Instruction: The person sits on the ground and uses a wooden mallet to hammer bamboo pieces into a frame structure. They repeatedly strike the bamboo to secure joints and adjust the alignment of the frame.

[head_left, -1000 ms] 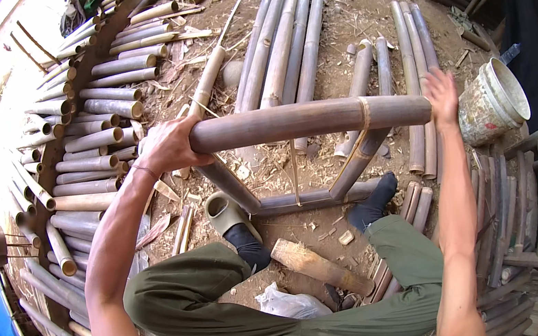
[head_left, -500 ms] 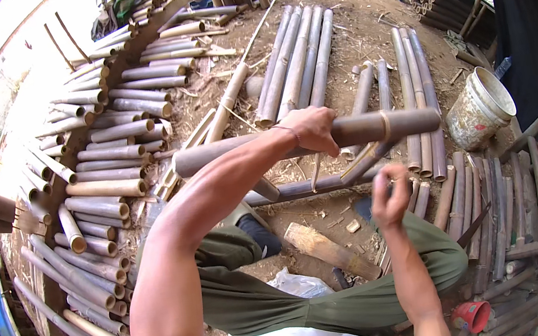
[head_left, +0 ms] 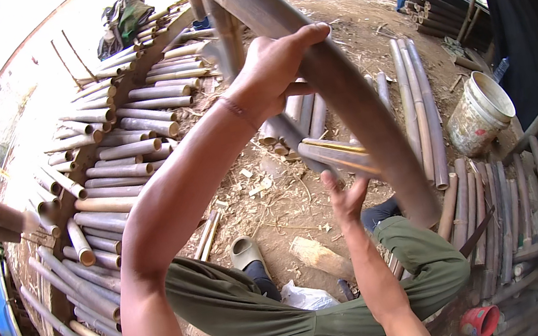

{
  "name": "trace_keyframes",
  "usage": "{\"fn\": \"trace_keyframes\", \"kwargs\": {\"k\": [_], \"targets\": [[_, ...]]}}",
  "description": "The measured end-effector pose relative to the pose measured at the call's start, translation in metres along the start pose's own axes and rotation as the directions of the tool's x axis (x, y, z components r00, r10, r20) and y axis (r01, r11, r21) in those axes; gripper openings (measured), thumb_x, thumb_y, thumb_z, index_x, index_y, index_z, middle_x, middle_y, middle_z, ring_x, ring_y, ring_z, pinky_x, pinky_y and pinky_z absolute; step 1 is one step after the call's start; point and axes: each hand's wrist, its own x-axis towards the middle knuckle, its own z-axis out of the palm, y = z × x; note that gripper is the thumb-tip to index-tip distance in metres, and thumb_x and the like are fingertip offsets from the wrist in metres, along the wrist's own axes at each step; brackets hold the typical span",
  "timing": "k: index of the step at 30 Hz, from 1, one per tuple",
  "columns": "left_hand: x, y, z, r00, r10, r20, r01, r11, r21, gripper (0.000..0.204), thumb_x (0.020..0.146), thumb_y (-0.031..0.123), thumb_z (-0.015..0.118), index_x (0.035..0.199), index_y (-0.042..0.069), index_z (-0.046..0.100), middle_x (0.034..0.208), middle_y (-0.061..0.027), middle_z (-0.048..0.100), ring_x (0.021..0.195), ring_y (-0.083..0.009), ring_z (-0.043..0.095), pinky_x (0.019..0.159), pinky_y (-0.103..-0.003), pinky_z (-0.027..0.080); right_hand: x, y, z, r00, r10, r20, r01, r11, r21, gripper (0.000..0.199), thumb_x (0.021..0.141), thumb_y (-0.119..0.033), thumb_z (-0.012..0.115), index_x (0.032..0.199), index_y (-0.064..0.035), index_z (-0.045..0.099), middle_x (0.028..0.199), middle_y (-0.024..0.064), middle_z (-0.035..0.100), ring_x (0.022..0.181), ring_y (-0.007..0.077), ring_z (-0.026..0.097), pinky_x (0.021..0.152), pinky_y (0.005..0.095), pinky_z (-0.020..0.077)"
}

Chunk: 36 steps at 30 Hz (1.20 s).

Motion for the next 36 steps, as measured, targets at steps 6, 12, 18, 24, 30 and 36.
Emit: {"fn": "trace_keyframes", "kwargs": {"k": [6, 12, 18, 24, 30, 36], "targets": [[-0.033, -0.029, -0.061, 0.843, 0.535, 0.054, -0.471, 0.687, 0.554, 0.039, 0.091, 0.031, 0.073, 0.114, -0.001, 0.069, 0.123, -0.0149, 0.063, 0.096, -0.027, 0.068, 0.083, -0.035, 0.059, 0.047, 0.025, -0.028, 0.802, 0.545, -0.242, -0.453, 0.821, 0.347, 0.062, 0.092, -0.055, 0.067, 0.112, 0.0006, 0.049, 0.093, 0.01, 0.06, 0.083, 0.0212, 0.066, 0.074, 0.0349, 0.0585], [-0.13, -0.23, -0.22, 0.762, 0.16, -0.628, 0.562, 0.317, 0.764, 0.087, 0.086, 0.07, 0.061, 0.139, 0.001, 0.054, 0.142, -0.0231, 0.052, 0.128, -0.035, 0.051, 0.11, -0.045, 0.038, 0.025, 0.062, -0.071, 0.521, 0.853, -0.006, -0.845, 0.515, -0.145, 0.072, 0.086, -0.067, 0.066, 0.106, 0.0021, 0.067, 0.096, 0.009, 0.066, 0.086, 0.0179, 0.059, 0.075, 0.0348, 0.0486], [-0.163, -0.357, -0.187, 0.641, -0.763, -0.079, 0.445, 0.286, 0.849, 0.106, 0.068, 0.079, 0.072, 0.124, -0.011, 0.061, 0.107, -0.0248, 0.071, 0.107, -0.0296, 0.07, 0.09, -0.044, 0.056, -0.042, 0.127, -0.052, 0.421, 0.907, -0.008, -0.768, 0.352, -0.535, 0.078, 0.079, -0.069, 0.069, 0.09, 0.0085, 0.07, 0.086, 0.0207, 0.07, 0.082, 0.0332, 0.069, 0.077, 0.0434, 0.0523], [-0.209, -0.346, -0.114, 0.712, -0.675, 0.194, -0.183, 0.088, 0.979, 0.112, 0.064, 0.062, 0.084, 0.151, 0.012, 0.035, 0.148, -0.0191, 0.043, 0.143, -0.0335, 0.037, 0.115, -0.056, 0.03, -0.129, 0.214, -0.096, 0.331, 0.931, -0.154, -0.766, 0.17, -0.62, 0.088, 0.08, -0.072, 0.067, 0.104, 0.0124, 0.068, 0.098, 0.0288, 0.07, 0.094, 0.0379, 0.07, 0.084, 0.0439, 0.0538], [-0.235, -0.444, -0.108, 0.727, -0.369, 0.579, -0.61, 0.039, 0.791, 0.082, 0.075, 0.036, 0.076, 0.145, 0.014, 0.04, 0.105, -0.0094, 0.062, 0.103, -0.0278, 0.063, 0.105, -0.049, 0.041, -0.115, 0.201, -0.069, 0.293, 0.956, -0.027, -0.753, 0.213, -0.622, 0.093, 0.082, -0.06, 0.071, 0.14, 0.0057, 0.041, 0.128, 0.032, 0.059, 0.118, 0.0424, 0.06, 0.1, 0.0463, 0.0474], [-0.171, -0.382, -0.102, 0.639, -0.454, 0.621, -0.569, 0.265, 0.779, 0.075, 0.071, 0.031, 0.077, 0.14, 0.023, 0.048, 0.098, -0.0079, 0.065, 0.091, -0.028, 0.068, 0.084, -0.042, 0.053, -0.116, 0.186, -0.068, 0.293, 0.955, 0.04, -0.679, 0.237, -0.695, 0.103, 0.085, -0.04, 0.072, 0.16, -0.0118, 0.007, 0.137, 0.0323, 0.054, 0.122, 0.0459, 0.057, 0.107, 0.0469, 0.043]]}}
